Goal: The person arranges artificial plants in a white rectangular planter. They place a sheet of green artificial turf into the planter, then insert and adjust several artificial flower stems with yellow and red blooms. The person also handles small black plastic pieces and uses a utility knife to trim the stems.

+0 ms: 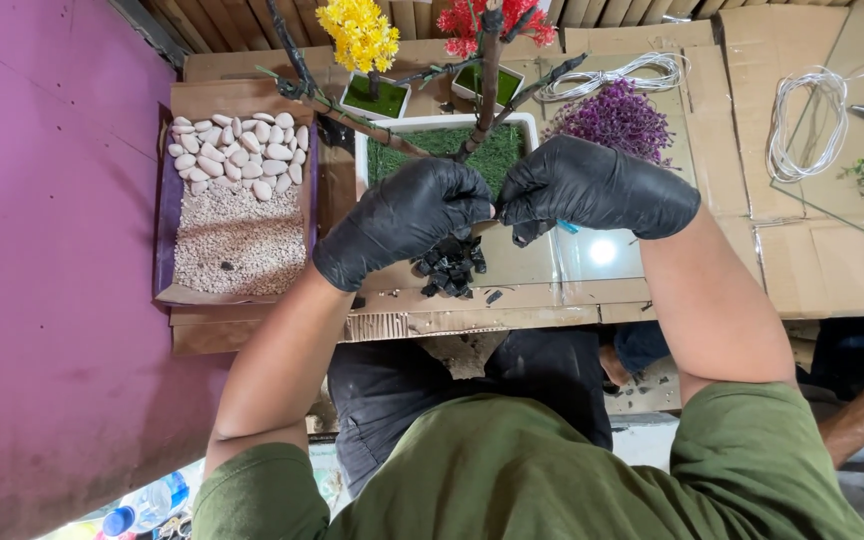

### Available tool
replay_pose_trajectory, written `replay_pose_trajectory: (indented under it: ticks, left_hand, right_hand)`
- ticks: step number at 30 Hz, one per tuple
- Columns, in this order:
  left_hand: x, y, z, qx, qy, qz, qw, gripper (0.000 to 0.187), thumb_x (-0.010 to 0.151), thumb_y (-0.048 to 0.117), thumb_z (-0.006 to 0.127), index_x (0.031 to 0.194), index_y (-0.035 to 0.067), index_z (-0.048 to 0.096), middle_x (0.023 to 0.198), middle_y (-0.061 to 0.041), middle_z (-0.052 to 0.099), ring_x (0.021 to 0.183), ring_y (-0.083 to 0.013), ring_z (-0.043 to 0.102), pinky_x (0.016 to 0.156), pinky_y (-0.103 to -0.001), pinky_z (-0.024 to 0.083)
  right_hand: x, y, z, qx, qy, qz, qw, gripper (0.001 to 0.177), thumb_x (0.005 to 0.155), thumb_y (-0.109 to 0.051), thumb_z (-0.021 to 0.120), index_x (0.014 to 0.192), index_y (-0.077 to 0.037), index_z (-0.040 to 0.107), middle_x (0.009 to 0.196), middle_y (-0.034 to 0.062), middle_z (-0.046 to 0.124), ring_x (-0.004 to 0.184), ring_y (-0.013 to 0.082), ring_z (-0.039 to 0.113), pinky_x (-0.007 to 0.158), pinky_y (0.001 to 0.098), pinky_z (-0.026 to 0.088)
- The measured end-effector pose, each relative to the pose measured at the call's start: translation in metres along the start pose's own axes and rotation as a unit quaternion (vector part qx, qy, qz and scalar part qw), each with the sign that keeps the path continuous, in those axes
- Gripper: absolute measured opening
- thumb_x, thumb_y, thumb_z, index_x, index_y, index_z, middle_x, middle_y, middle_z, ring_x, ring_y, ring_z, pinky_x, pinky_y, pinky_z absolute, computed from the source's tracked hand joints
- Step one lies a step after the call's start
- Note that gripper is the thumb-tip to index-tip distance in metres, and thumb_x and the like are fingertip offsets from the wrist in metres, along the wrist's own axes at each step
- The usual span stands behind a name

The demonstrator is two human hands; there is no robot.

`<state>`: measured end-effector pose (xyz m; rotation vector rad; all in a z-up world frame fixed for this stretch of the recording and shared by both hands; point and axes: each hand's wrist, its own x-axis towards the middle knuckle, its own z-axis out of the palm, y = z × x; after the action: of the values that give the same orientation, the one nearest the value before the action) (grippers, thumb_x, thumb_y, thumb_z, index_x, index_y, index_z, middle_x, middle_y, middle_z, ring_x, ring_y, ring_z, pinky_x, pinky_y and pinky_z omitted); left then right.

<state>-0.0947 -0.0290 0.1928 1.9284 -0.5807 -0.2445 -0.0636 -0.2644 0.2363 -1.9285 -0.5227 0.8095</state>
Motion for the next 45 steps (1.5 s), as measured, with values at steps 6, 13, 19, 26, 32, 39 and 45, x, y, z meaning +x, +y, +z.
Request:
replay_pose_trajectory:
  ticks: [6, 13, 19, 26, 32, 39, 45]
  left_hand:
    - [0.006, 0.000, 0.002, 0.008, -0.042, 0.003, 0.999, 0.010, 0.098, 0.014, 0.067, 0.094, 0.009, 0.076, 0.081, -0.012, 0.077, 0.074, -0.0312, 0.075, 0.074, -0.039, 0.060]
    - [0.003, -0.008, 0.003, -0.022, -0.045, 0.023, 0.998, 0.012, 0.099, 0.011, 0.064, 0.097, 0.007, 0.076, 0.079, -0.017, 0.076, 0.070, -0.0357, 0.073, 0.073, -0.044, 0.059]
    - [-0.009, -0.015, 0.012, -0.079, -0.011, 0.029, 0.996, 0.011, 0.097, 0.012, 0.071, 0.103, 0.006, 0.076, 0.091, -0.018, 0.077, 0.079, -0.0319, 0.075, 0.073, -0.041, 0.061]
    - [-0.015, -0.038, 0.030, -0.173, 0.034, 0.088, 0.980, 0.013, 0.099, 0.013, 0.072, 0.110, 0.006, 0.074, 0.099, -0.022, 0.076, 0.091, -0.0403, 0.073, 0.082, -0.047, 0.061]
    - [-0.012, -0.061, 0.023, -0.251, 0.147, 0.019, 0.957, 0.017, 0.093, 0.009, 0.077, 0.108, 0.001, 0.074, 0.073, -0.013, 0.073, 0.065, -0.0183, 0.070, 0.061, -0.029, 0.057]
    - [0.005, -0.115, 0.056, -0.116, 0.211, 0.039, 0.970, 0.016, 0.089, 0.016, 0.085, 0.104, 0.014, 0.080, 0.094, -0.008, 0.078, 0.090, -0.0240, 0.076, 0.082, -0.036, 0.060]
    - [0.017, -0.102, 0.067, 0.055, 0.179, 0.034, 0.982, 0.011, 0.091, 0.024, 0.079, 0.101, 0.019, 0.078, 0.092, -0.008, 0.076, 0.090, -0.0318, 0.073, 0.083, -0.043, 0.060]
  right_hand:
    - [0.000, 0.002, -0.002, -0.056, -0.010, -0.011, 0.998, 0.028, 0.085, -0.014, 0.081, 0.109, 0.000, 0.081, 0.096, 0.0253, 0.080, 0.080, 0.0304, 0.078, 0.071, 0.0442, 0.065]
    - [0.007, 0.020, 0.000, -0.055, -0.017, -0.033, 0.998, 0.024, 0.084, -0.011, 0.083, 0.107, -0.003, 0.082, 0.089, 0.0184, 0.081, 0.075, 0.0265, 0.079, 0.068, 0.0394, 0.067]
    - [0.014, 0.056, 0.011, 0.030, -0.031, -0.160, 0.986, 0.011, 0.089, -0.003, 0.076, 0.100, -0.002, 0.079, 0.084, 0.0167, 0.080, 0.070, 0.0246, 0.075, 0.065, 0.0389, 0.065]
    - [0.044, 0.126, 0.034, 0.293, -0.028, -0.280, 0.914, 0.013, 0.087, 0.009, 0.073, 0.099, 0.011, 0.070, 0.087, 0.0294, 0.074, 0.063, 0.0344, 0.073, 0.052, 0.0434, 0.062]
    - [0.024, 0.145, 0.020, 0.427, 0.015, -0.394, 0.814, 0.007, 0.086, 0.008, 0.068, 0.092, 0.010, 0.065, 0.067, 0.0260, 0.060, 0.051, 0.0342, 0.064, 0.044, 0.0440, 0.056]
    - [0.004, 0.145, 0.002, 0.287, 0.234, -0.202, 0.907, 0.010, 0.097, 0.007, 0.064, 0.107, 0.006, 0.067, 0.087, 0.0205, 0.073, 0.074, 0.0239, 0.072, 0.063, 0.0280, 0.057]
    - [0.004, 0.134, 0.024, 0.221, 0.276, -0.156, 0.922, 0.010, 0.096, 0.002, 0.071, 0.105, 0.003, 0.071, 0.088, 0.0207, 0.075, 0.083, 0.0258, 0.075, 0.071, 0.0320, 0.060]
